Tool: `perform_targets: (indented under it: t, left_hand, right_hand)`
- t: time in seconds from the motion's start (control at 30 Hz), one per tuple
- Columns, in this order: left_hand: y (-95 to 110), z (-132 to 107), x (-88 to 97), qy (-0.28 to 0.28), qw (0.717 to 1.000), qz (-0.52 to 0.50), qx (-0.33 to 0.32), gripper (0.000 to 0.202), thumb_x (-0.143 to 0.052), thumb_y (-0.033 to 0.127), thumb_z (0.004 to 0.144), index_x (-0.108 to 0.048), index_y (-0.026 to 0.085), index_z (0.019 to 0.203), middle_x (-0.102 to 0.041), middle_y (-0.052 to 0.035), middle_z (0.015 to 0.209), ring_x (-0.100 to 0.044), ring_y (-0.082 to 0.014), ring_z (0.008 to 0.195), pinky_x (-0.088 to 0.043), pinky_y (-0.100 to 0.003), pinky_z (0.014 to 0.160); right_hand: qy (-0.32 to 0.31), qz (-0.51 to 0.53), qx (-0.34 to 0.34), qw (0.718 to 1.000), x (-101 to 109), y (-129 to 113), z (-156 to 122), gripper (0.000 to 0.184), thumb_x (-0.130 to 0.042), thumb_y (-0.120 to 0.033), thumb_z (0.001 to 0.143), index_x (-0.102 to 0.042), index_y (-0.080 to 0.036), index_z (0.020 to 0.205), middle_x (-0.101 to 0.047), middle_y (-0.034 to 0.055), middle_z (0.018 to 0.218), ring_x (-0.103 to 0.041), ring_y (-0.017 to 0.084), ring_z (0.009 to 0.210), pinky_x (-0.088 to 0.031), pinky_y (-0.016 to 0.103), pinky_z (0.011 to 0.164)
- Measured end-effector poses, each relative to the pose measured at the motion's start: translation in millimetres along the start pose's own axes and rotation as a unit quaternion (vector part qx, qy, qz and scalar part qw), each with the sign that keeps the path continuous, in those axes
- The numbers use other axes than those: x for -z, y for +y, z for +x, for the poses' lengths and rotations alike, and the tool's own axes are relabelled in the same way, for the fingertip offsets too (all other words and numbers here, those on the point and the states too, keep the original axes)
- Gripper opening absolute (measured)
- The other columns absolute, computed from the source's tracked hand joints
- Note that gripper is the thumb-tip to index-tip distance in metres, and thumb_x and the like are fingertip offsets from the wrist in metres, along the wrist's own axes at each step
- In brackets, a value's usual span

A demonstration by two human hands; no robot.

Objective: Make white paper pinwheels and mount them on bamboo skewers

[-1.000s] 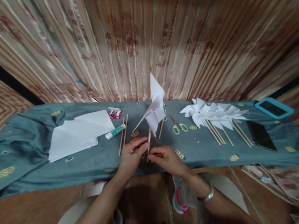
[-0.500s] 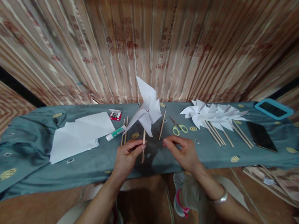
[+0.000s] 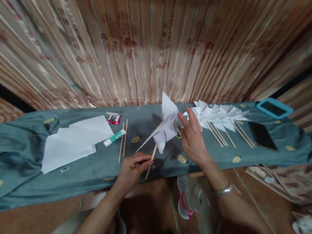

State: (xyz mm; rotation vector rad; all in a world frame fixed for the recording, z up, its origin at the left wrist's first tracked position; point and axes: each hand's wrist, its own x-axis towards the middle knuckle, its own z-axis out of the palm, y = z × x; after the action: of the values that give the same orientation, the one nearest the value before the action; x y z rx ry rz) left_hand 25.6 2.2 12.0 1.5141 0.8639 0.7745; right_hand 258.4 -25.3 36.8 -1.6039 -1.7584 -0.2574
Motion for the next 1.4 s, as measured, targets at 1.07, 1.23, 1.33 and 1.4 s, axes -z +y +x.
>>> perform_targets:
  t: [1.07,1.23,1.33,1.4]
  left_hand:
    - [5,4,-1.8,0.054,0.998,-0.044,0.008,0.011,-0.075,0.027,0.066,-0.077,0.018,0.072,-0.067,-0.0033,0.072,-0.061,-0.0136,0.068,-0.048,-0.022,0.063]
    - [5,3,1.1,0.065,0.998,-0.023,0.007,0.016,-0.075,0.031,0.066,-0.077,0.019,0.076,-0.069,-0.0040,0.075,-0.062,-0.0149,0.071,-0.048,-0.024,0.065]
    - [7,2,2.6,0.052,0.998,-0.018,0.014,0.016,-0.074,0.030,0.068,-0.077,0.018,0.078,-0.069,-0.0043,0.077,-0.061,-0.0148,0.073,-0.048,-0.024,0.068]
    - [7,1,2.5,0.036,0.999,-0.019,0.016,0.016,-0.074,0.031,0.069,-0.077,0.018,0.078,-0.069,-0.0045,0.077,-0.061,-0.0148,0.073,-0.048,-0.024,0.069]
  right_hand:
    - [-0.139,0.319,-0.044,0.936,-2,-27,-5,0.035,-0.041,-0.013,0.087,-0.069,-0.027,0.104,-0.050,0.0000,0.141,-0.038,0.018,0.136,-0.031,0.039,0.113]
    - [-0.149,0.338,-0.070,0.926,-1,-22,-7,0.030,-0.044,-0.013,0.083,-0.072,-0.025,0.084,-0.059,0.0001,0.132,-0.048,0.021,0.130,-0.036,0.042,0.110]
    - [-0.089,0.293,-0.110,0.946,1,-13,-6,0.031,-0.041,-0.013,0.085,-0.070,-0.024,0.085,-0.069,0.0040,0.116,-0.061,0.021,0.115,-0.045,0.043,0.103]
    - [-0.021,0.223,-0.115,0.968,4,-9,-5,0.033,-0.039,-0.016,0.089,-0.066,-0.024,0.106,-0.064,0.0068,0.125,-0.057,0.021,0.120,-0.044,0.044,0.104]
